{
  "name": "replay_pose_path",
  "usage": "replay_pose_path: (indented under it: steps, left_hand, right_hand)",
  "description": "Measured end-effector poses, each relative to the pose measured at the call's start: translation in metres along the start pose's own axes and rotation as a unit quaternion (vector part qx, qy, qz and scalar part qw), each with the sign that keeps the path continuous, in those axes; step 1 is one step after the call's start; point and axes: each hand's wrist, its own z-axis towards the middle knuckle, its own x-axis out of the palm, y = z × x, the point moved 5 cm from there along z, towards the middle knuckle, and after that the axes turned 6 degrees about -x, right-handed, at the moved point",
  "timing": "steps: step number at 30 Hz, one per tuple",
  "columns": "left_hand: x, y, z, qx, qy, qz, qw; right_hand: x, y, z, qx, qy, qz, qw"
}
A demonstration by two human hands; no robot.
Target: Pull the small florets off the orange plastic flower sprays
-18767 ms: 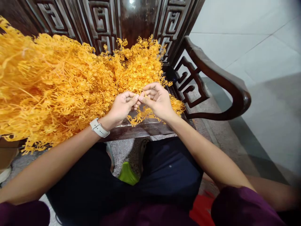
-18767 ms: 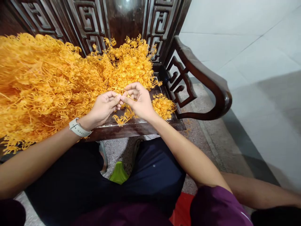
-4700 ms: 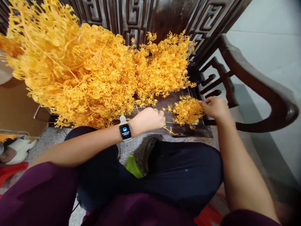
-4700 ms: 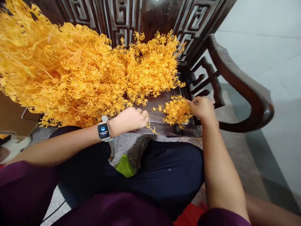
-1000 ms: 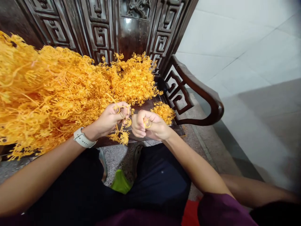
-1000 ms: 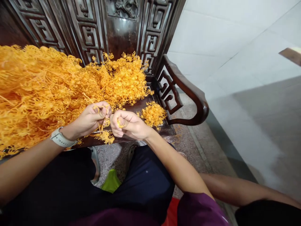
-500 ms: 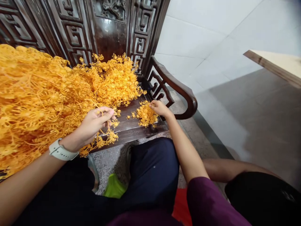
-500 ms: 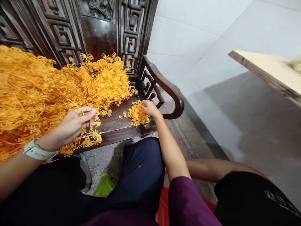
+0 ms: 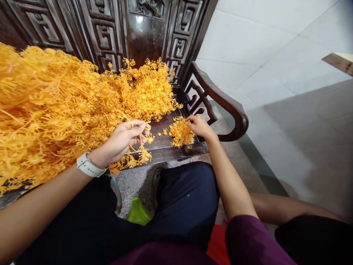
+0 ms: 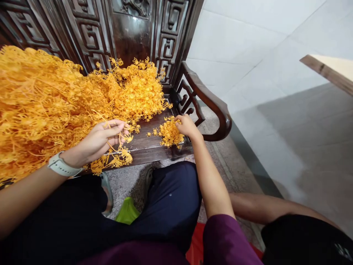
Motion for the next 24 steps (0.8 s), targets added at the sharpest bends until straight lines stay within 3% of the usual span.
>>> replay_pose_path:
  steps: [4, 7, 9, 11, 14, 16, 21, 24]
  left_hand:
    - [-0.001, -0.003, -0.003, -0.001, 0.006, -0.029, 1.0]
    - [-0.001, -0.005, -0.003, 0.011, -0.004, -0.036, 0.999]
    - [0.0, -0.005, -0.002, 0.028, -0.018, -0.039, 0.999]
    - [0.0, -0.004, -0.001, 0.042, -0.04, -0.041, 0.997]
    - [0.0, -0.001, 0.002, 0.061, -0.067, -0.046, 0.995]
    - [0.0, 0.001, 0.003, 0.075, -0.065, -0.045, 0.994]
    - [-0.007, -0.001, 0.004, 0.128, -0.057, 0.002, 0.99]
    - [-0.01, -0.006, 0.002, 0.148, -0.056, 0.05, 0.986]
  right_hand:
    - [-0.008, 0.014, 0.0, -0.014, -0.018, 0.014, 1.0]
    - [-0.017, 0.045, -0.001, -0.032, -0.041, 0.053, 0.997]
    - [-0.02, 0.08, -0.005, -0.05, -0.046, 0.16, 0.985]
    - [-0.02, 0.124, -0.012, -0.073, -0.015, 0.31, 0.948]
    - [-0.012, 0.191, -0.025, -0.133, 0.044, 0.414, 0.9]
    - [-0.006, 0.217, -0.03, -0.139, 0.036, 0.44, 0.886]
    - [0.006, 0.228, -0.025, -0.098, 0.007, 0.557, 0.825]
    - [0.004, 0.226, -0.023, -0.08, 0.01, 0.587, 0.806]
